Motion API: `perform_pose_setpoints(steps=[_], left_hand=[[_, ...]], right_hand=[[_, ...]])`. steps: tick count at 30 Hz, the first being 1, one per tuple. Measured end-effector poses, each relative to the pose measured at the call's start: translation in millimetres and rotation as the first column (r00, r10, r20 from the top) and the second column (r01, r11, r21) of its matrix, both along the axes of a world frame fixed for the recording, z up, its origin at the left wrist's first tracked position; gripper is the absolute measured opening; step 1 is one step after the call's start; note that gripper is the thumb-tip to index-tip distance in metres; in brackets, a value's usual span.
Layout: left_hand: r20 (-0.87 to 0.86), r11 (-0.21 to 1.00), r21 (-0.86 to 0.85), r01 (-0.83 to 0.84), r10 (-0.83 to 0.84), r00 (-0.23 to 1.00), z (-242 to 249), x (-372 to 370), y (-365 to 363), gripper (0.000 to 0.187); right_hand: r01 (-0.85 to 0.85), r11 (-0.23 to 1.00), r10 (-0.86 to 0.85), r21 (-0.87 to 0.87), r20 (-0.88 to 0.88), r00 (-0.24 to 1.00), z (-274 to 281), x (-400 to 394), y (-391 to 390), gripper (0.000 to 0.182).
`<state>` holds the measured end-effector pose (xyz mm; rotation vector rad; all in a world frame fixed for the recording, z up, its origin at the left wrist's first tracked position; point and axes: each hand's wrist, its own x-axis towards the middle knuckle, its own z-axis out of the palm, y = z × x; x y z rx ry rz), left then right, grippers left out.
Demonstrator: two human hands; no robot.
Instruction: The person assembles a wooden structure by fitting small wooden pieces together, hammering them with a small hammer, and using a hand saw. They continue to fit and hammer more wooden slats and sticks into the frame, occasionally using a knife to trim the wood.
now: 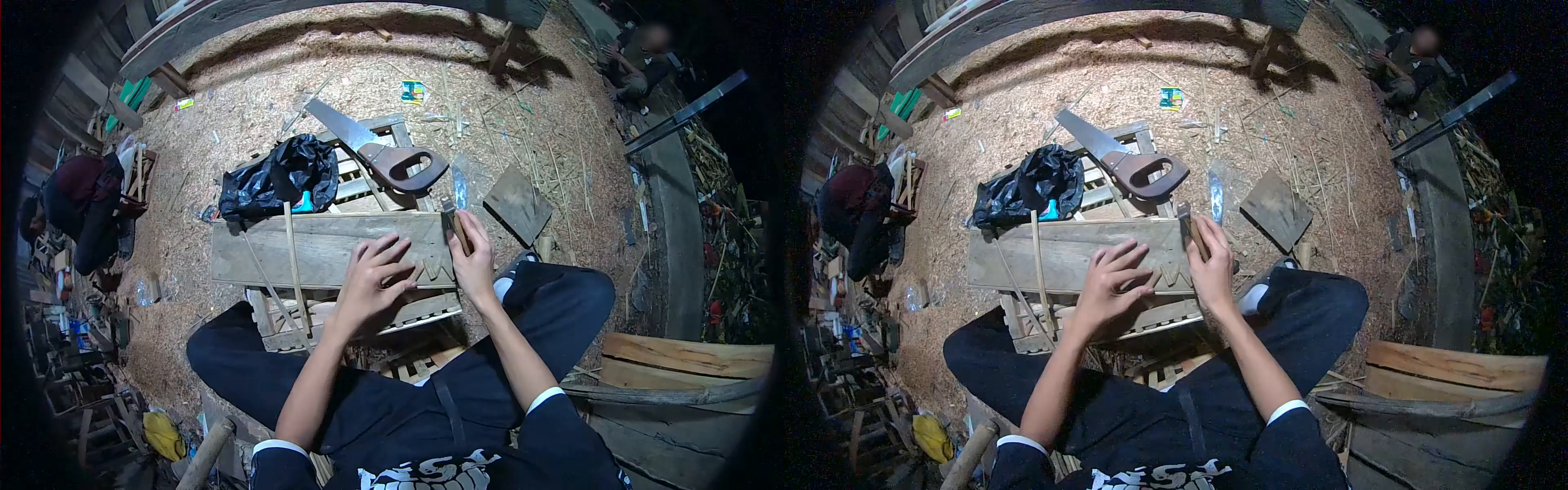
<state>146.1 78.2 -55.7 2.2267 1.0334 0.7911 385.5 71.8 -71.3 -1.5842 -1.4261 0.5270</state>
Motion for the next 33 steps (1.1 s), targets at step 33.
perform_pose_setpoints(steps=[33], left_hand=[[-0.045,0.976,0.128,-0.174,0.181,0.983,-2,-6,-34,0.04]], right_hand=[[-0.017,1.0,0.015,0.021,0.109,0.994,22,-1,-15,0.039]])
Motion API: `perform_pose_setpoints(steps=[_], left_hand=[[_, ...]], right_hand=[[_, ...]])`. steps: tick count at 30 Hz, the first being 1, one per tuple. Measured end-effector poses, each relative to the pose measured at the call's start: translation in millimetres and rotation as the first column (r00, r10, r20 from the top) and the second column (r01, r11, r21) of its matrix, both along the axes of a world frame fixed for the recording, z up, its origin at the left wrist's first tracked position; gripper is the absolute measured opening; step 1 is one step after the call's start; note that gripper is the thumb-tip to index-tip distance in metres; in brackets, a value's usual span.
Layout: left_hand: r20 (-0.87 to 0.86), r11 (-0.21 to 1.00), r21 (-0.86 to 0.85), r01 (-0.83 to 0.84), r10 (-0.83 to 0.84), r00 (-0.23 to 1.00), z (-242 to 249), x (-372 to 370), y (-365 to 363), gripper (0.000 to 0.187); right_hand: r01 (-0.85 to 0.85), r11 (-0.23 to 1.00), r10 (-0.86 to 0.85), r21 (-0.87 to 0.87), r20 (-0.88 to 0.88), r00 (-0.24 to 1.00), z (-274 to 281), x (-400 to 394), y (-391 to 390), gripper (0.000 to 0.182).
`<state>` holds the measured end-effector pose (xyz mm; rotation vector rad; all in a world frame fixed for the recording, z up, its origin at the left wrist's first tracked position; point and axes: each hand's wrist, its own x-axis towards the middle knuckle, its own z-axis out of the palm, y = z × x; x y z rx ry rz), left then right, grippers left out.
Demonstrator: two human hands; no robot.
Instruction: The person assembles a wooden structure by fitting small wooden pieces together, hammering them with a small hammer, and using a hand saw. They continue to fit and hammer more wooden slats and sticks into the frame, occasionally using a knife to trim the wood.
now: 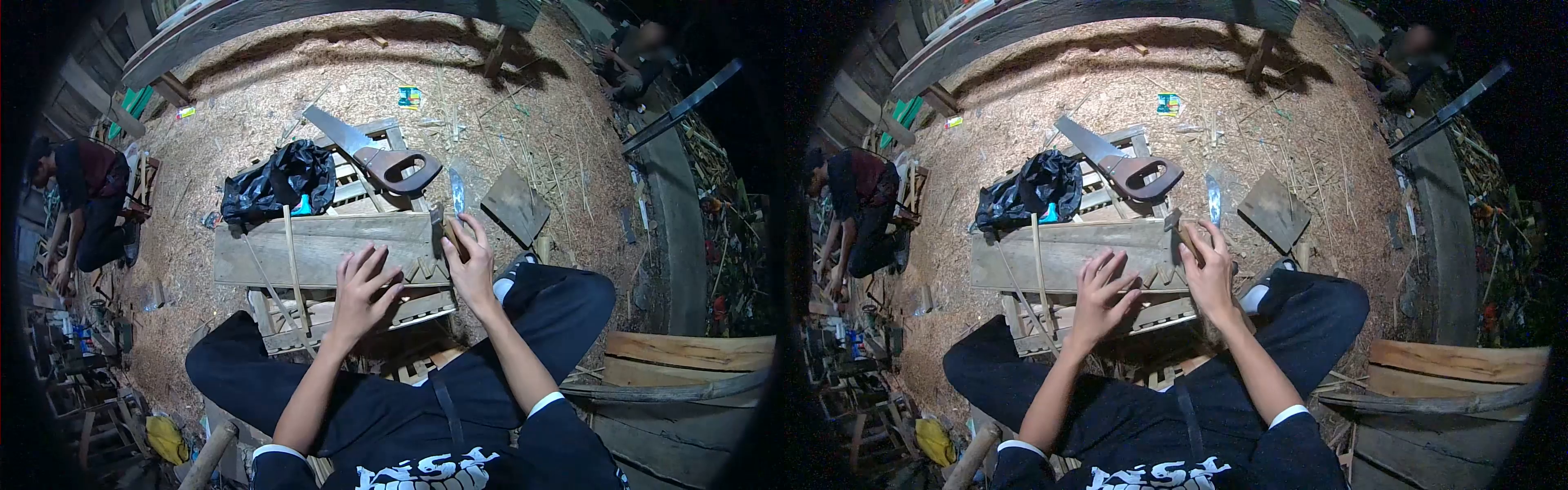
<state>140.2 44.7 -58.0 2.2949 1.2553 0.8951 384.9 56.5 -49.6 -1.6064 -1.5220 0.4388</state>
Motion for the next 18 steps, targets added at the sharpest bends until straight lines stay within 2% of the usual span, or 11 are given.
perform_pose_setpoints(steps=[4,8,11,15,18], left_hand=[[-0.071,0.998,-0.016,0.059,-0.06,0.996,0,8,-6,0.036],[-0.007,1.0,-0.003,-0.005,0.005,1.0,-5,8,-3,0.042],[-0.01,0.996,-0.009,-0.085,0.085,0.996,-5,9,2,0.048],[0.003,0.996,-0.007,-0.093,0.093,0.996,-5,10,4,0.055],[-0.008,0.994,-0.02,-0.107,0.106,0.994,-8,13,5,0.06]], right_hand=[[-0.009,1.0,0.009,0.008,0.03,1.0,9,-3,-5,0.038],[-0.078,0.994,0.078,-0.073,-0.001,0.997,31,-4,-18,0.037],[-0.267,0.947,0.291,-0.18,0.127,0.948,50,-2,-37,0.04],[-0.344,0.907,0.396,-0.241,0.216,0.892,56,-7,-56,0.044],[-0.318,0.889,0.406,-0.33,0.247,0.88,85,-14,-56,0.043]])
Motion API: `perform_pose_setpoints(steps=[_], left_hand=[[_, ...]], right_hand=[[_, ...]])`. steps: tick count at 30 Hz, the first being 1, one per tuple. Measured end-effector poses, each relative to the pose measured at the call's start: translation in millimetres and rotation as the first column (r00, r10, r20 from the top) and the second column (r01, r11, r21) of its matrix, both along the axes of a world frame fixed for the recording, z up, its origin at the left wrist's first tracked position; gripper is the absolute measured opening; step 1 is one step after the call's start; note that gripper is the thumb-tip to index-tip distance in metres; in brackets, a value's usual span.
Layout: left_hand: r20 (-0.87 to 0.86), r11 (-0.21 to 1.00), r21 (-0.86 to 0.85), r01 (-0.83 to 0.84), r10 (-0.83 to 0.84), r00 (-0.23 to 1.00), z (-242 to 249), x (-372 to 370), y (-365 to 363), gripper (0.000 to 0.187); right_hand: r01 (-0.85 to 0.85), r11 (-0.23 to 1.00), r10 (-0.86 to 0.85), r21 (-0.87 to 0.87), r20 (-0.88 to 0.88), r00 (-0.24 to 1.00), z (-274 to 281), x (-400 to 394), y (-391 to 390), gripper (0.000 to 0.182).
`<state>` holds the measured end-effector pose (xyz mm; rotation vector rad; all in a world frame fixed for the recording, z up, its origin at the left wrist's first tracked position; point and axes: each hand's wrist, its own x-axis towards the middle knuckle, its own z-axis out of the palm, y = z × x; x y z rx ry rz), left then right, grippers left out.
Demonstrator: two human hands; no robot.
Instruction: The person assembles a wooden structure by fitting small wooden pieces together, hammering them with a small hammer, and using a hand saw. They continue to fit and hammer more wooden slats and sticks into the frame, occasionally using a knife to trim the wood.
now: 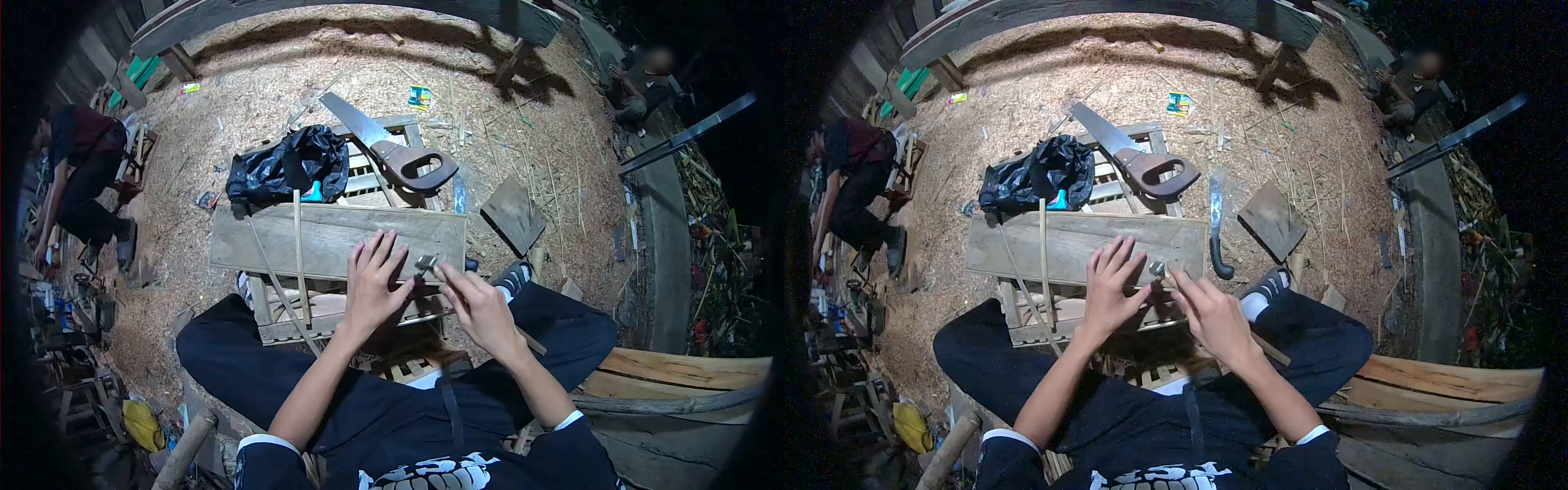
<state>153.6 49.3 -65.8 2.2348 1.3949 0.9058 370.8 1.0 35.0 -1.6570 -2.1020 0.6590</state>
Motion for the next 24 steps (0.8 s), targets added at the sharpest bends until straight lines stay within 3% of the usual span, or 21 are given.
perform_pose_setpoints(steps=[4,5,6,13,18,24], left_hand=[[0.043,1.0,0.001,-0.011,0.011,0.999,-2,0,0,0.063],[0.044,1.0,0.003,-0.012,0.012,0.999,-2,1,1,0.062],[0.048,1.0,0.008,-0.009,0.009,0.999,-2,1,0,0.062],[0.07,1.0,-0.01,-0.013,0.013,0.997,0,3,0,0.05],[0.059,0.999,0.002,0.038,-0.038,0.998,4,-2,2,0.032],[0.041,0.999,0.003,0.033,-0.033,0.999,4,4,-1,0.029]], right_hand=[[0.071,0.967,-0.049,0.245,-0.093,0.994,-13,-9,-6,0.042],[0.025,0.999,-0.03,0.043,0.119,0.992,-15,-6,-6,0.04],[0.028,0.998,-0.033,0.048,0.124,0.992,-18,-5,-6,0.04],[0.127,0.988,-0.123,0.085,-0.051,0.991,-17,-4,-5,0.039],[0.136,0.99,-0.13,0.044,-0.123,0.984,-20,2,-2,0.039],[0.155,0.988,-0.154,-0.005,-0.162,0.975,-26,9,1,0.039]])
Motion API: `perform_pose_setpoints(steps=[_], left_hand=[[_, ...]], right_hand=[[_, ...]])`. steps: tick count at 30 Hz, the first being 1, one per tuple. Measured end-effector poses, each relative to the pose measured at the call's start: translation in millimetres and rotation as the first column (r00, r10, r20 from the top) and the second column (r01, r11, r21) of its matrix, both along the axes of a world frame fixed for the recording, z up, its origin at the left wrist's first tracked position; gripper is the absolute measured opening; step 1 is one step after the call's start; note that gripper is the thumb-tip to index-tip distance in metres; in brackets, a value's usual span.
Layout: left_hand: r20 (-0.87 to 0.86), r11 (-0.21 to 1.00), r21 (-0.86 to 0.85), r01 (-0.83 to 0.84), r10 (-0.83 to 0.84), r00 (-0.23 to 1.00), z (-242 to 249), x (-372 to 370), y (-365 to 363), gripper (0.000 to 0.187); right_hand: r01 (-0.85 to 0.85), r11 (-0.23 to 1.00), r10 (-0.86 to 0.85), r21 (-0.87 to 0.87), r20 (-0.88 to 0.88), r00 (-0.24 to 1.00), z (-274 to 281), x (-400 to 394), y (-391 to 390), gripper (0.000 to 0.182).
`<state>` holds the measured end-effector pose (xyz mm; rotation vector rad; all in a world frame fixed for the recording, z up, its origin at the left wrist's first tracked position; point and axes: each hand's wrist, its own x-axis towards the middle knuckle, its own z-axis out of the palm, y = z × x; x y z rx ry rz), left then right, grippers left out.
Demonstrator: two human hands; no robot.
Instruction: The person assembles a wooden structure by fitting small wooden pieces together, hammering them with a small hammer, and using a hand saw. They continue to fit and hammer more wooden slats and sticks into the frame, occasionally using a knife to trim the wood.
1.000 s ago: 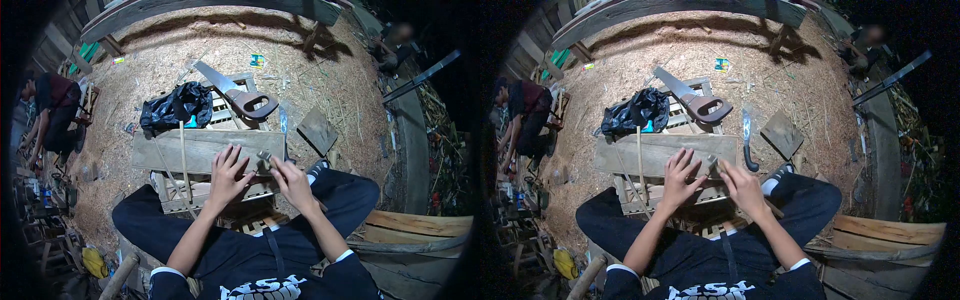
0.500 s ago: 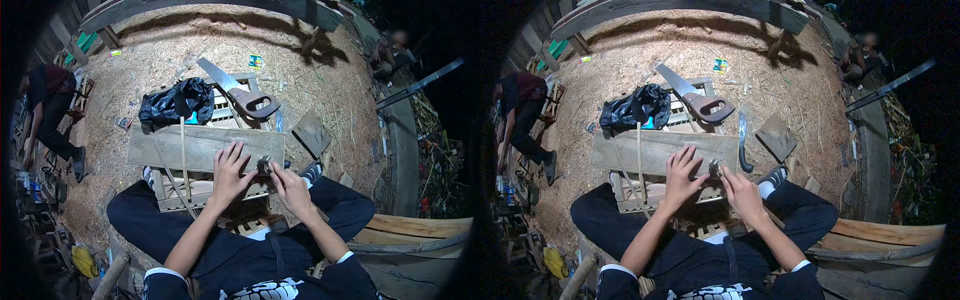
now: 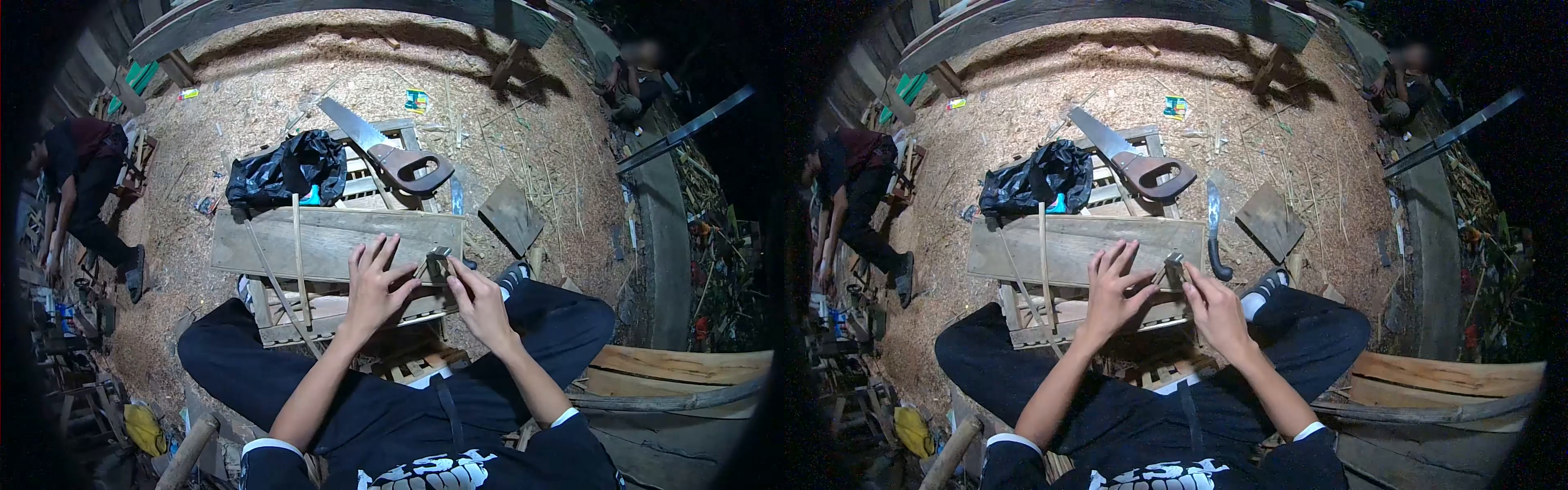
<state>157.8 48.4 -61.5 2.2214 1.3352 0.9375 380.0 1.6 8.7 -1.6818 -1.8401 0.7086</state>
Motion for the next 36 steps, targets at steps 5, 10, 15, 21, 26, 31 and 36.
perform_pose_setpoints(steps=[5,10,15,21,26,31,36], left_hand=[[0.014,1.0,0.009,-0.001,0.001,1.0,0,4,1,0.027],[0.011,0.998,0.064,0.012,-0.012,1.0,5,12,3,0.017],[-0.01,0.977,0.203,0.058,-0.057,0.998,1,17,2,0.024],[-0.046,0.944,0.317,0.093,-0.083,0.995,-8,23,2,0.025],[-0.052,0.939,0.325,0.108,-0.096,0.994,4,21,-1,0.026],[0.092,0.989,0.12,0.085,-0.097,0.991,4,18,-3,0.029],[-0.013,0.997,0.058,0.05,-0.05,0.999,8,-4,13,0.038]], right_hand=[[0.002,0.996,0.006,0.091,-0.082,0.997,-17,9,16,0.038],[0.007,0.994,0.007,0.111,-0.121,0.993,-21,13,37,0.038],[0.054,0.99,-0.026,0.133,-0.202,0.979,-21,5,36,0.038],[0.056,0.988,-0.028,0.143,-0.19,0.981,-24,2,38,0.039],[0.074,0.984,-0.039,0.165,-0.205,0.978,-24,7,36,0.04],[0.071,0.978,-0.03,0.195,-0.205,0.978,-24,4,35,0.039],[0.074,0.997,-0.065,0.038,-0.207,0.976,-22,2,30,0.039]])
